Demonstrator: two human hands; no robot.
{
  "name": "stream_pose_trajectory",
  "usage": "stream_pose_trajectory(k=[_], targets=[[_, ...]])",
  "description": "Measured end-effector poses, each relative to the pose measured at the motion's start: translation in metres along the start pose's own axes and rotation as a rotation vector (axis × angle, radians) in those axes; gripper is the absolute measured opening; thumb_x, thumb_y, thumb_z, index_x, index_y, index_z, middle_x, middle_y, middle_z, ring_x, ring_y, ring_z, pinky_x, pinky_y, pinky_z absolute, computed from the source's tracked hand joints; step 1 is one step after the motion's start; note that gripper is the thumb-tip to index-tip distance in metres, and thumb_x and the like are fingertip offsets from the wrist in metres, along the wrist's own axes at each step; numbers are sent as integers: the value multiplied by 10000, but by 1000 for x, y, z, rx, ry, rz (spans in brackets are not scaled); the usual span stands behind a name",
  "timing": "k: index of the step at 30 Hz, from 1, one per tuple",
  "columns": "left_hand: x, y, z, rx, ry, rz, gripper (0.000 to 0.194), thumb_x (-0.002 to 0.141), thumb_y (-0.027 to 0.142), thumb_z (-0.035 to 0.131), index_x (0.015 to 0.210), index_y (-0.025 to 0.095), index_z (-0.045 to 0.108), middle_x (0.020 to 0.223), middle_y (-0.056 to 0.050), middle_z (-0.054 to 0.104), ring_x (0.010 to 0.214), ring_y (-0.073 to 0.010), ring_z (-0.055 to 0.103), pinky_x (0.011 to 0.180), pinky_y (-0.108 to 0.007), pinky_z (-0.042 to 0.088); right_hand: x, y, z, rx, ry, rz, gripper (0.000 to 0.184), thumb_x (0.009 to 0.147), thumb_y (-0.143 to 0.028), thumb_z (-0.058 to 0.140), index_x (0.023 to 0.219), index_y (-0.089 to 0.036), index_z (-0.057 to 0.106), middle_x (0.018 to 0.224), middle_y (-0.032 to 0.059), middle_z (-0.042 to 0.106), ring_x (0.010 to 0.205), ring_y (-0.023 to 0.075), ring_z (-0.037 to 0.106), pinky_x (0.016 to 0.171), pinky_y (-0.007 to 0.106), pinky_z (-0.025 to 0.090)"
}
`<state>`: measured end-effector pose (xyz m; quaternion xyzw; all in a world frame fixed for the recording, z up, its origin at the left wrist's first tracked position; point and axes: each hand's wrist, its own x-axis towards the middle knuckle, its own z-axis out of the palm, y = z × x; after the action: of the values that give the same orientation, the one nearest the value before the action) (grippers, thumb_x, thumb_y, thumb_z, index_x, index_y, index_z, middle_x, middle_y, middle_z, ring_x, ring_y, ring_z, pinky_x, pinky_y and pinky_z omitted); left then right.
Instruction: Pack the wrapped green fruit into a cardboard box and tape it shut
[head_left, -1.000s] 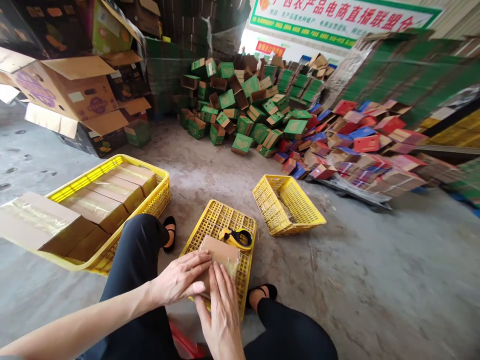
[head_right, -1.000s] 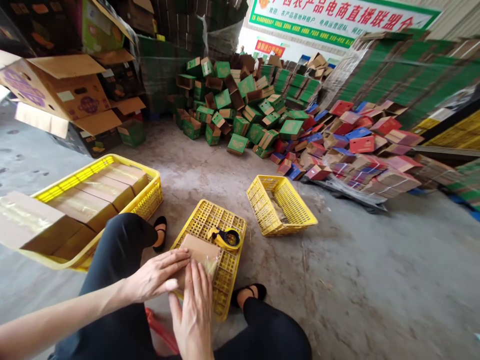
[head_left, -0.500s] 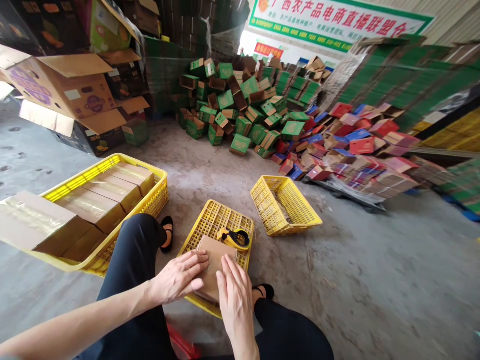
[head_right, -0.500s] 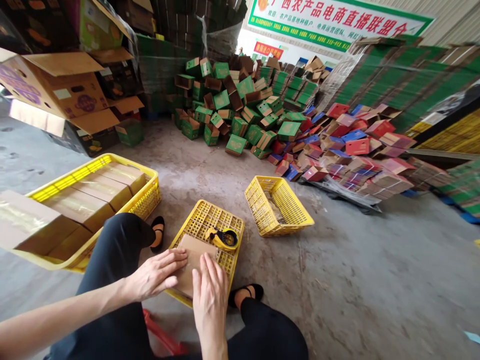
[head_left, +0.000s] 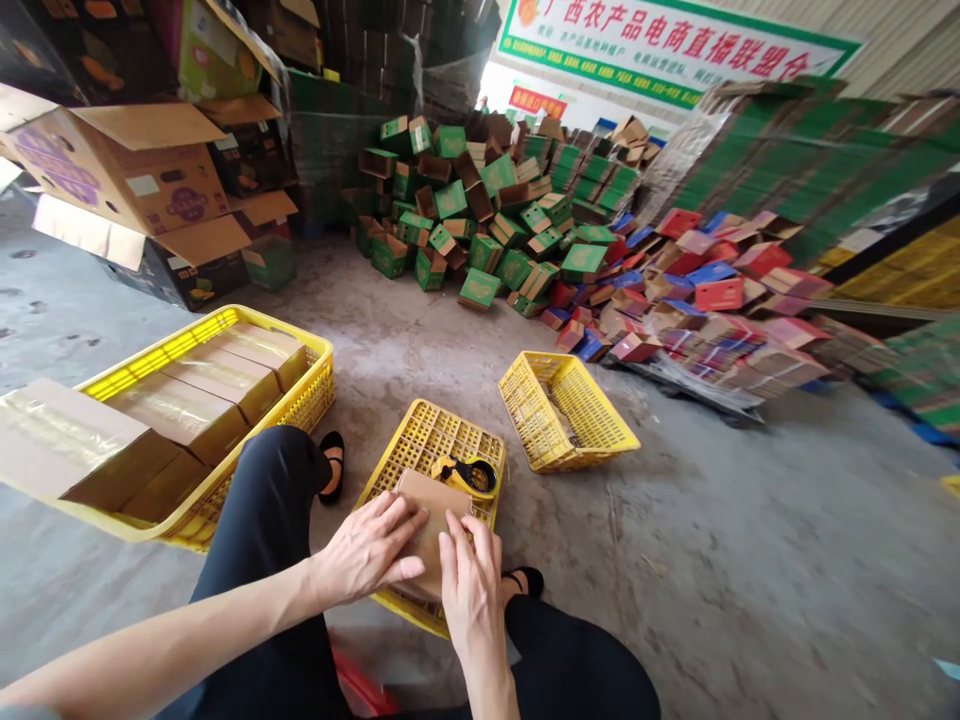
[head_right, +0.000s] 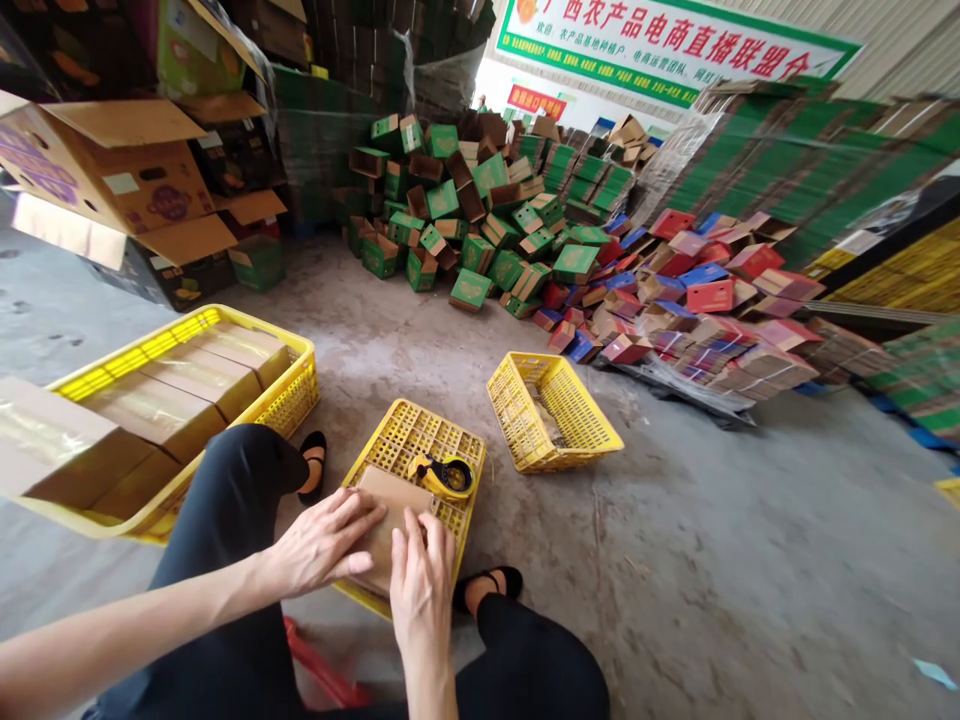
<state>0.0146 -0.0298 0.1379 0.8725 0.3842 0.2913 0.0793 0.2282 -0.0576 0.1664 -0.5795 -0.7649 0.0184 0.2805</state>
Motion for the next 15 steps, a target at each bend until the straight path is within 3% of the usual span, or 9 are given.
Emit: stream_pose_trajectory(k=[9,15], targets=[[-6,4,-5,0,20,-21,704,1068,667,372,1529,163,543,1415,-169,634,1324,-308,590,1136,-454,516,-18,10,-7,69,-71,-29,446,1114,-398,428,1521,-273,563,1391,115,645,1279,274,643,1045,419,585],[2,9,3,60,23,-66,816,1025,761,320,1512,154,567,1338,-175,650,1293,-341,591,1167,-565,466,-6,9,-1,54,-56,13,443,1089,-439,491,1485,-282,613,1270,119,668,1144,284,694,989,456,621]])
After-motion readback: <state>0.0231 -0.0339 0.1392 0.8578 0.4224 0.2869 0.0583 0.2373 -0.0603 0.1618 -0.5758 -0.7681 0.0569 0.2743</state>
